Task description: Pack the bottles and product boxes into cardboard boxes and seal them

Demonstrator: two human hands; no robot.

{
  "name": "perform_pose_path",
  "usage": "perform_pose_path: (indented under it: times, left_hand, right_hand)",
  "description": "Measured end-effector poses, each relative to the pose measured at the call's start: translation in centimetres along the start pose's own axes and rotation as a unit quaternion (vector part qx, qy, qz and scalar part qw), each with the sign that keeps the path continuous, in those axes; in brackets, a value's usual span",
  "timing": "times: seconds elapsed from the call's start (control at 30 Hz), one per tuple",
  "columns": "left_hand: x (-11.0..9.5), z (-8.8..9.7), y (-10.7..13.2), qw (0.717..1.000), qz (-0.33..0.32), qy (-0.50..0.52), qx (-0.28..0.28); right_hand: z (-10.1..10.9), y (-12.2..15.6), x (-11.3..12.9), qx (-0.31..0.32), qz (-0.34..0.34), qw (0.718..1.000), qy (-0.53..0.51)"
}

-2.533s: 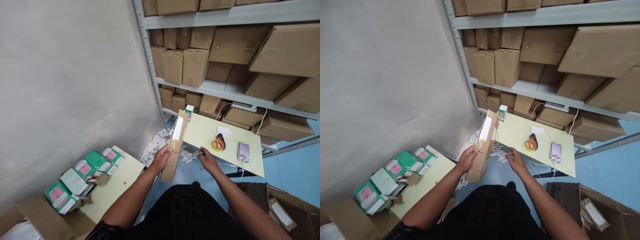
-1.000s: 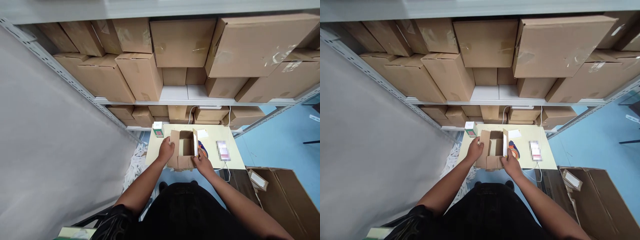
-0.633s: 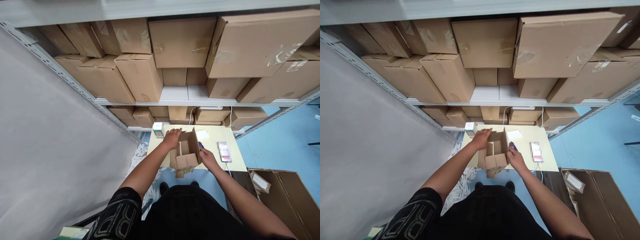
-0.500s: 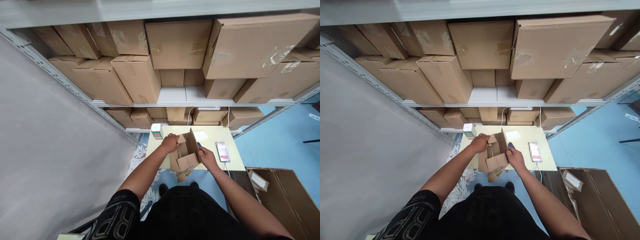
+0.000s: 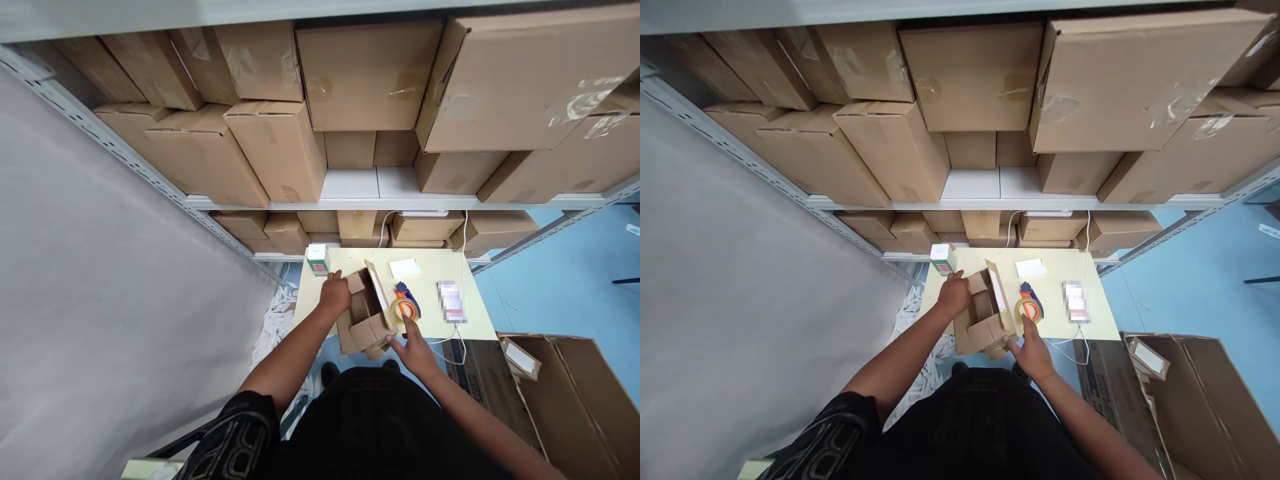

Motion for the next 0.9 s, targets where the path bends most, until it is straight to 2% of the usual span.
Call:
perform_pose_path:
  times: [0.13,0.23,0.3,0.4,0.63,0.73,0.9]
  left_hand:
    - [-0.3,0.3,0.8,1.000,-0.005,0.031,0.002]
    - [-0.5,0.4,1.4,0.997,-0.007,0.068,0.022]
    - [-0.2,0.6,1.6,0.995,0.011,0.087,0.036]
    - [0.8,0.9,1.3,0.992,0.036,0.108,0.058]
    - [1.8,0.3,0.3,0.980,0.013,0.154,0.129]
    - [2.3,0.1,1.2,0.970,0.029,0.192,0.145]
    - [3.4,0.3,4.2,0.923,0.080,0.337,0.165]
  right_hand:
    - [-1.1,-1.9,0.6,0.028,-0.068,0.996,-0.041]
    - [-0.6,-3.7,0.9,0.000,-0.115,0.991,-0.065]
    - [-0.3,-4.4,1.0,-0.016,-0.122,0.990,-0.065]
    - [-0.1,-4.8,1.1,-0.013,-0.107,0.993,-0.056]
    - [-0.3,-4.9,2.1,-0.012,-0.045,0.999,-0.001]
    - [0.2,-5.8,2.5,-0.009,-0.030,0.999,0.022]
    - [2.0,-7.3,3.5,-0.034,-0.030,0.999,0.014]
Point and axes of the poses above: each hand's wrist, its own y-axis away from the middle knuckle, its own z-axis out of the back of the hand, x = y × z, the point moved 4 cm from there along -y, towards the middle knuckle, and after that the axes turned 2 degrees about -y, right-handed, at the moved point
